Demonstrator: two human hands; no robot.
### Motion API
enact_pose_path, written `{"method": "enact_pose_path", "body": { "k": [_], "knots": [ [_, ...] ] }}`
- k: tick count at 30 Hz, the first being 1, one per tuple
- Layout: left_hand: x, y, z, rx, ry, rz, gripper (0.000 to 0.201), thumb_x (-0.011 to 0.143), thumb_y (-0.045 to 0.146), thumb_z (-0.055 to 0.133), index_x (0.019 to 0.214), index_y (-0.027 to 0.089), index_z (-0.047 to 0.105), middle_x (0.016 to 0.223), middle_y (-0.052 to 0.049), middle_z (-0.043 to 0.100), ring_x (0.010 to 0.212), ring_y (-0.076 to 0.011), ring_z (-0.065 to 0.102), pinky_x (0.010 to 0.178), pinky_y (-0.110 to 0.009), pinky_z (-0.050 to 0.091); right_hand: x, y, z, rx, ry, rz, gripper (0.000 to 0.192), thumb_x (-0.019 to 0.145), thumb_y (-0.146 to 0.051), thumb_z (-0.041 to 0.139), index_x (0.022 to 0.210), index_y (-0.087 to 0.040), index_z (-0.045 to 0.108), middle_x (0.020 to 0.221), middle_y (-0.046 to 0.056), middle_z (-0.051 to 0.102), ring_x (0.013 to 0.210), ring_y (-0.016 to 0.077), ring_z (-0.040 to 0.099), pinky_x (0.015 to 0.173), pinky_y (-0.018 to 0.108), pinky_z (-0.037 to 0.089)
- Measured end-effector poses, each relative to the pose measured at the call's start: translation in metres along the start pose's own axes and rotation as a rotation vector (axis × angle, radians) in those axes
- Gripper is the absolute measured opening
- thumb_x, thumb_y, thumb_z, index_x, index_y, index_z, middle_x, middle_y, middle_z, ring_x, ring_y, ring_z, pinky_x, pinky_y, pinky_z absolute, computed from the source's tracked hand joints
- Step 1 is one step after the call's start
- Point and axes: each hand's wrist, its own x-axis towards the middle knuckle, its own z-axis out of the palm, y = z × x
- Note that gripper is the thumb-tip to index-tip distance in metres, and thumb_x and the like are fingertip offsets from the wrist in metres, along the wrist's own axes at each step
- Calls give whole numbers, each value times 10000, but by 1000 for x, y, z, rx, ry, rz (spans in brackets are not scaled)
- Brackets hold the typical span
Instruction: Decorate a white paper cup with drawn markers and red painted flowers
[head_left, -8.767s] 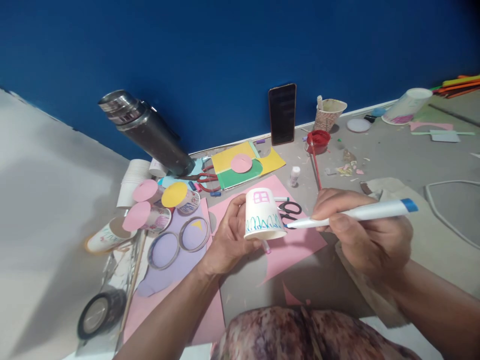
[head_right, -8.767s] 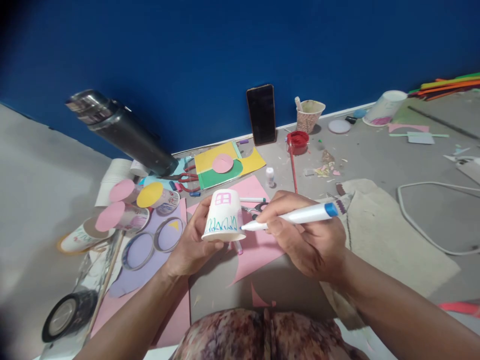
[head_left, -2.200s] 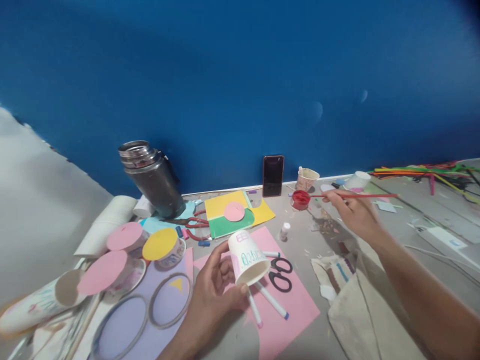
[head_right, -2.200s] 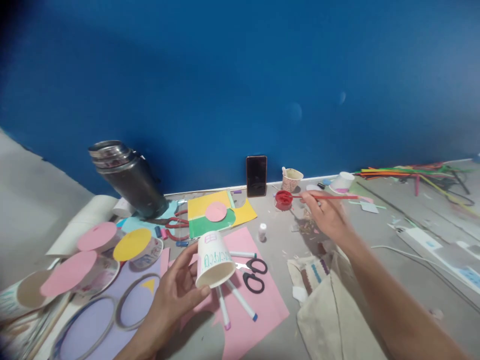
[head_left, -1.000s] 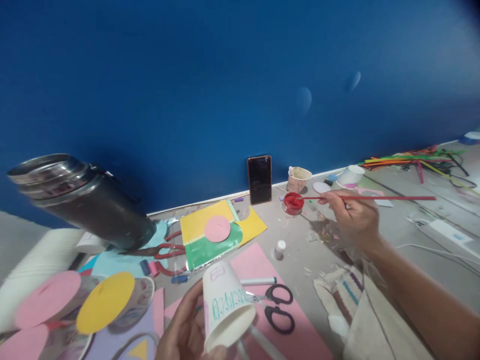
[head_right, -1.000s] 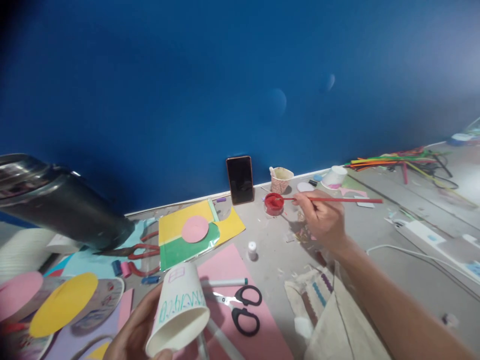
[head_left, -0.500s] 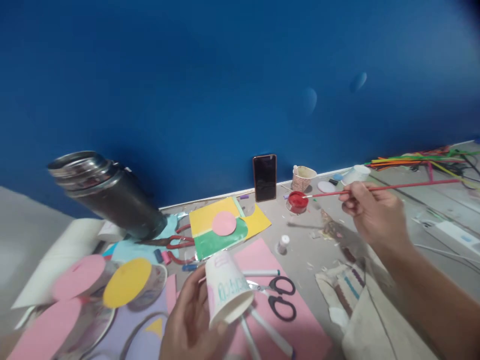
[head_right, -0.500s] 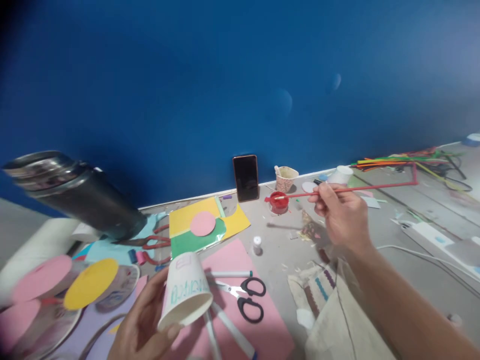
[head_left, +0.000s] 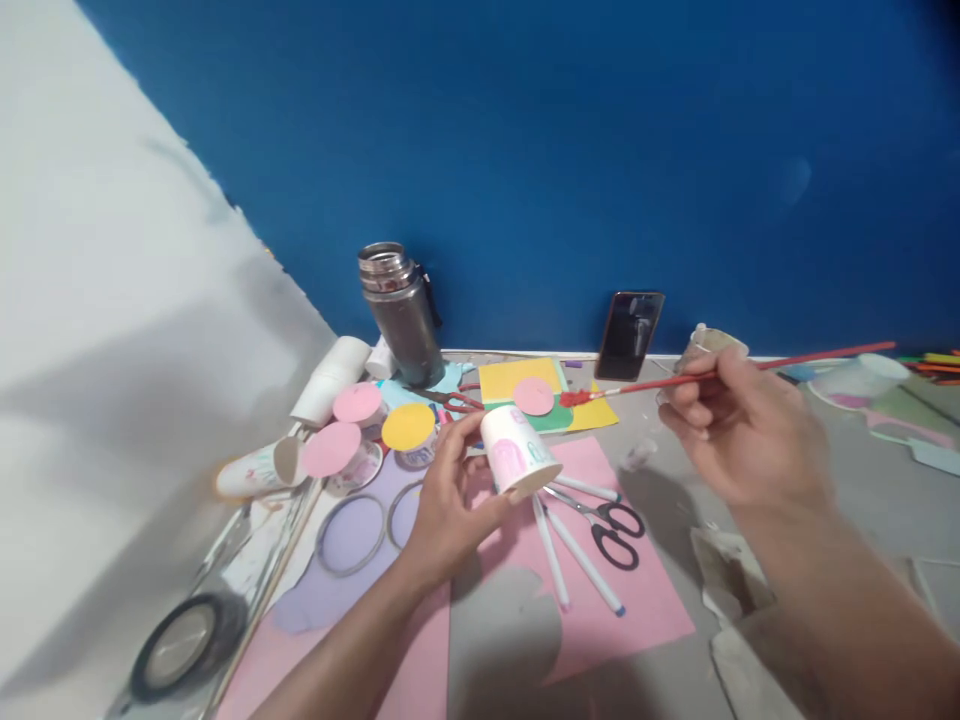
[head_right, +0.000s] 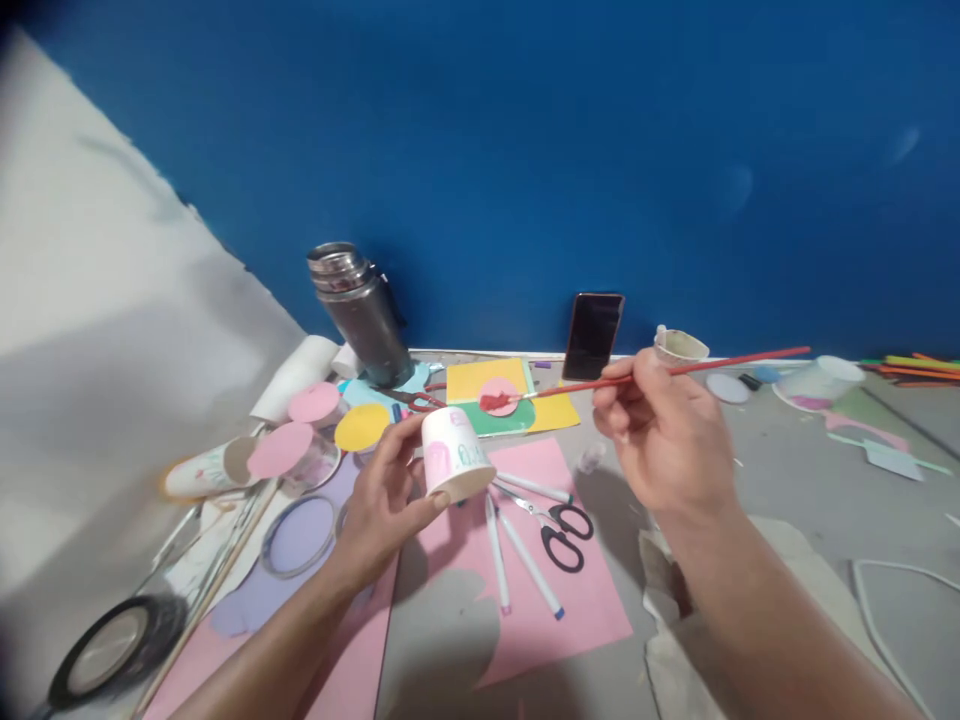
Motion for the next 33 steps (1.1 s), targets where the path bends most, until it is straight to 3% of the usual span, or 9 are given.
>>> {"method": "enact_pose_path", "body": {
  "k": [6, 11, 15, 17, 20, 25, 33],
  "knots": [
    [-2, -1, 6, 56, -33, -39, 708, 758, 396, 872, 1391, 261, 584, 1462, -137, 554, 1372, -349, 574, 976, -415, 587, 18, 4, 3, -116, -119, -28, 327, 944, -603, 646, 806, -307, 656, 644, 3, 593, 499, 153, 428, 464, 328, 323],
    [-2, -8, 7, 80, -46, 10, 706, 760, 332, 839, 1405, 259, 562, 1445, -127, 545, 1347, -326, 579, 992, -411, 584, 12, -3, 16, 27, -106, 21, 302, 878, -563, 766, 792, -293, 664, 630, -21, 564, 503, 132, 428, 440, 296, 308],
    [-2, -8, 4, 170, -5, 66, 701, 759, 228, 791, 1414, 278, 546, 1453, -112, 516, 1392, -327, 542, 1085, -466, 559, -9, -3, 2, 30, -105, 61, 253, 881, -483, 796, 778, -281, 686, 593, -45, 516, 482, 111, 403, 417, 266, 307],
    [-4, -7, 3, 268, 11, 102, 693, 755, 159, 745, 1408, 278, 546, 1456, -111, 513, 1422, -330, 508, 1152, -511, 514, -25, 5, -7, 15, -32, 110, 230, 874, -495, 806, 849, -270, 764, 610, -33, 585, 479, 97, 432, 432, 255, 369],
    [-6, -9, 2, 399, 5, 183, 696, 768, 121, 696, 1425, 272, 521, 1465, -120, 506, 1436, -331, 483, 1205, -557, 460, -46, 29, -16, 3, -32, 195, 314, 827, -557, 853, 861, -248, 805, 720, 32, 747, 509, 111, 526, 443, 263, 423],
    [-8, -16, 2, 499, -102, 252, 728, 787, 222, 768, 1464, 247, 502, 1406, -144, 525, 1390, -352, 518, 1185, -557, 487, -56, 63, -22, 59, 11, 257, 330, 706, -522, 952, 791, -254, 779, 677, 11, 728, 499, 104, 514, 416, 233, 392],
    [-9, -23, -4, 427, -129, 173, 761, 752, 111, 682, 1474, 267, 499, 1499, -135, 526, 1456, -331, 517, 1228, -526, 478, -58, 62, -31, -50, -52, 148, 275, 781, -512, 925, 813, -268, 801, 658, 28, 754, 487, 116, 523, 442, 256, 445]
  ]
}}
